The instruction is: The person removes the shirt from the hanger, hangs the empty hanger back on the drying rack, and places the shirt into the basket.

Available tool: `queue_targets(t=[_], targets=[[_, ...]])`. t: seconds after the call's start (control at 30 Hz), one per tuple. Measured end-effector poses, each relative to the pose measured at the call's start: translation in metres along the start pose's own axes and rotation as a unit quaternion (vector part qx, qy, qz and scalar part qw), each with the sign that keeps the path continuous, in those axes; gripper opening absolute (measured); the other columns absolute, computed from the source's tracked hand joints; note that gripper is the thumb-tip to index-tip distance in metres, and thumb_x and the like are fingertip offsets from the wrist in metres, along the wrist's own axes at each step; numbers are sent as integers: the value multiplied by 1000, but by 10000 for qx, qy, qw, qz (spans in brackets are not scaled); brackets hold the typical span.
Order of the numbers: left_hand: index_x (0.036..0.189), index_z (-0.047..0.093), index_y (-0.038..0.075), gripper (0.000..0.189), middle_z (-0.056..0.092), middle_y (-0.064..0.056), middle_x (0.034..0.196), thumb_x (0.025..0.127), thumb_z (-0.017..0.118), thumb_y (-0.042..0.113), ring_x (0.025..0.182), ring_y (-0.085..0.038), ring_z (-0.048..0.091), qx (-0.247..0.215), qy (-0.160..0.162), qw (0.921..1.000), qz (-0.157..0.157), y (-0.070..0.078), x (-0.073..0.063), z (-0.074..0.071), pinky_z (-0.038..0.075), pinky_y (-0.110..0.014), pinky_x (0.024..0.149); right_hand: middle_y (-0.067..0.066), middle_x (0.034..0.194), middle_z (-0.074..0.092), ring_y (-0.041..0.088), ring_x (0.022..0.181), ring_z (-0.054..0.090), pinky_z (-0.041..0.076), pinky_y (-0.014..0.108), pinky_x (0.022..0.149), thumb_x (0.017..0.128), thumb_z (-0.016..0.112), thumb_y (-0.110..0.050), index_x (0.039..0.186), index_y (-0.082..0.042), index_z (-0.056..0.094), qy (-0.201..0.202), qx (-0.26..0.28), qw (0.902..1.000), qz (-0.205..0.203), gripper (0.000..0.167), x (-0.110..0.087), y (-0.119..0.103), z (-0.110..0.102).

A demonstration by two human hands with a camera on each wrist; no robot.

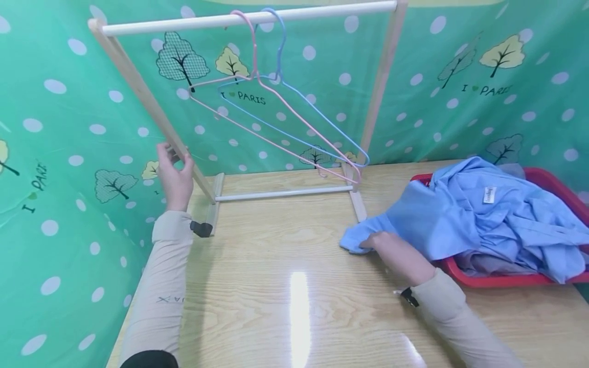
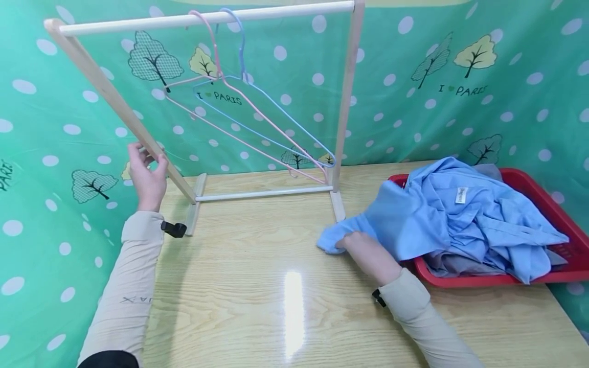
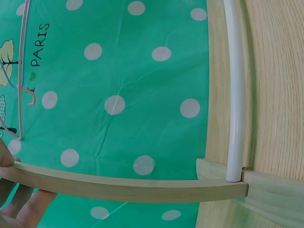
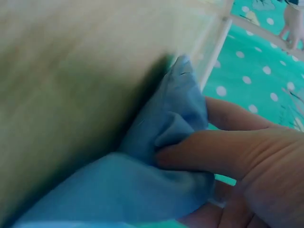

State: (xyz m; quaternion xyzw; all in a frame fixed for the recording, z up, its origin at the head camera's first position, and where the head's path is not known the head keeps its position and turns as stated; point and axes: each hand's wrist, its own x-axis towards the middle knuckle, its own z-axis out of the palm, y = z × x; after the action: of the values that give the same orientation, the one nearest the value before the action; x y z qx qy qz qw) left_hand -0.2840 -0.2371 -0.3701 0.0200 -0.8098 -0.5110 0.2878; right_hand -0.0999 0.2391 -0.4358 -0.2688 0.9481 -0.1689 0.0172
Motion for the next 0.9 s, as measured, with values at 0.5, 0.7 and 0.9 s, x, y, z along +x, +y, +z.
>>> queue_targets(t=[0.5,0.7,0.9], targets=[[127,48,18,28,65,-5,128,100,55,18,118,-16,60,12,-51,10000,-79,-5,-3,0,55,-39,99,17,116,71,40,108,65,56,50,87,81,54,24,117,-9,74,1502,-354,9860,626,53,-26,13,-116],[125,50,16,27,66,-5,123,99,56,16,113,-16,61,-51,51,9999,144,-6,-2,0,55,-37,97,9,118,72,17,96,63,30,5,59,88,50,19,117,-15,75,3179,-602,9349,1456,51,-50,23,-170],[125,50,16,26,66,-3,123,99,56,14,112,-15,60,-54,53,9999,155,-3,2,0,55,-34,97,-33,105,66,-17,80,47,29,4,59,92,35,15,120,-1,70,4210,180,9054,515,47,-70,64,-204]])
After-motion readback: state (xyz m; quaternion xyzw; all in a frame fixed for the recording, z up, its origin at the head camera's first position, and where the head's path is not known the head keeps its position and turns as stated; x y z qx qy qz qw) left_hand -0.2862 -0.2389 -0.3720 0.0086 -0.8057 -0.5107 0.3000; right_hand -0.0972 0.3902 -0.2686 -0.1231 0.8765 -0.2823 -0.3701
